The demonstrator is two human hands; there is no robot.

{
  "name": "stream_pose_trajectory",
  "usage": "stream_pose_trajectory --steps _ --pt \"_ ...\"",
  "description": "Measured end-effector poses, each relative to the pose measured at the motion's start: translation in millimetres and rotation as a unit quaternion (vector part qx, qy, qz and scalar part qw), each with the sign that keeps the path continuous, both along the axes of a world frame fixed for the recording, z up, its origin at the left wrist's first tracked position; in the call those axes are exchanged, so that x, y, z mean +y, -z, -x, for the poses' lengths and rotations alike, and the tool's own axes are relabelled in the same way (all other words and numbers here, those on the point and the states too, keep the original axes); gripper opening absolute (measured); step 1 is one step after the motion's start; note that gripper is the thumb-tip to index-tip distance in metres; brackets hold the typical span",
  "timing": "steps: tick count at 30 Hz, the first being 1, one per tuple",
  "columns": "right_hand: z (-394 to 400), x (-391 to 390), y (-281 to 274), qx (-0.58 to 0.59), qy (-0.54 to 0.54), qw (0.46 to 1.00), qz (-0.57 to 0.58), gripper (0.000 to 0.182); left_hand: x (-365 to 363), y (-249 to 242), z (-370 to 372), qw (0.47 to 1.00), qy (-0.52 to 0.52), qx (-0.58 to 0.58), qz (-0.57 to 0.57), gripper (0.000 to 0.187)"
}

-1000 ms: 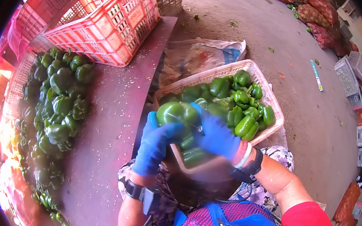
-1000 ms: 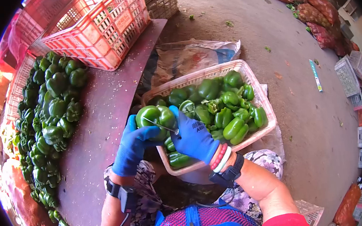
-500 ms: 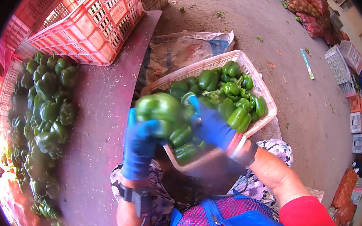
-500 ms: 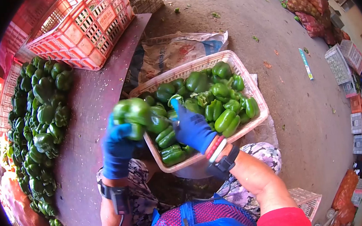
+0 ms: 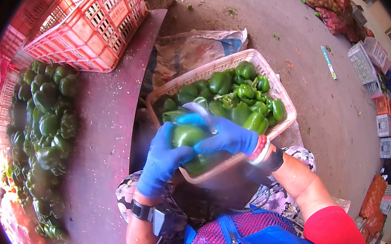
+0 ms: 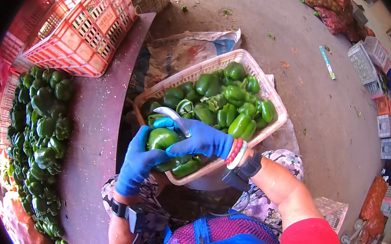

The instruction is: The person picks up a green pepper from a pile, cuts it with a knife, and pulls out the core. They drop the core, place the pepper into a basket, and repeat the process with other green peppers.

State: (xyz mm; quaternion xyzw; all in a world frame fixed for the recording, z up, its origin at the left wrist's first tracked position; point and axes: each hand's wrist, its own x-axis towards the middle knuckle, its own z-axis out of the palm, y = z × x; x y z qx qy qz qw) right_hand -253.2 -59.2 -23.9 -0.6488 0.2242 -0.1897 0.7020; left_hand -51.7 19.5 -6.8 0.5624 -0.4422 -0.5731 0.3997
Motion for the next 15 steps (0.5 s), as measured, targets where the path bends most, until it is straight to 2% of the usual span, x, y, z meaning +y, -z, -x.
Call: stream_pose_trajectory --steps 2,4,5,7,8,9,10,11,12,13,14,15 --pt "4.3 2.2 -2.7 -0.003 0.001 0.998 -0.064 0.102 -0.8 -5.6 -2.9 0.987 -0.003 0.143 -0.071 0.049" --pt "6.5 7.8 -7.8 -0.064 0.023 0.979 -0.192 0.095 -1.7 -28.4 -0.1 0.949 -0.022 0.296 -0.109 0.048" --pt "7.6 10.6 -10.3 -0.094 0.036 0.962 -0.253 0.091 -2.9 -4.2 -15.7 0.960 0.006 0.265 -0.086 0.052" --pt "12.8 7.9 -1.2 -0.173 0.031 0.925 -0.337 0.084 -10.4 3.9 -29.7 0.925 0.052 0.371 -0.058 0.055" --pt "18.0 7.8 13.1 -0.209 0.046 0.897 -0.386 0.076 -10.8 0.1 -27.8 0.898 0.030 0.437 -0.047 0.057" --pt "18.8 7.0 10.9 -0.220 0.059 0.894 -0.385 0.075 -11.2 -7.3 -23.8 0.873 -0.031 0.487 -0.014 0.057" --pt "18.4 5.2 7.9 -0.231 0.070 0.891 -0.385 0.075 -15.9 13.2 -25.5 0.930 -0.150 0.332 0.054 0.057" --pt "16.9 2.9 4.7 -0.241 0.080 0.887 -0.385 0.074 -16.7 20.9 -32.2 0.940 -0.233 0.237 0.072 0.055" --pt "14.9 -4.9 0.0 -0.192 0.098 0.909 -0.356 0.073 -17.3 21.7 -41.0 0.948 -0.255 0.150 0.113 0.054" --pt "7.9 -17.7 1.7 -0.090 0.147 0.950 -0.259 0.070 -17.8 25.0 -50.1 0.949 -0.273 0.043 0.151 0.053" --pt "0.8 -30.2 3.2 0.029 0.187 0.967 -0.169 0.068 -18.8 28.5 -58.5 0.939 -0.288 -0.056 0.178 0.052" --pt "-6.8 -44.0 26.7 0.075 0.201 0.976 -0.036 0.069 -20.0 30.0 -62.7 0.926 -0.301 -0.128 0.190 0.051"
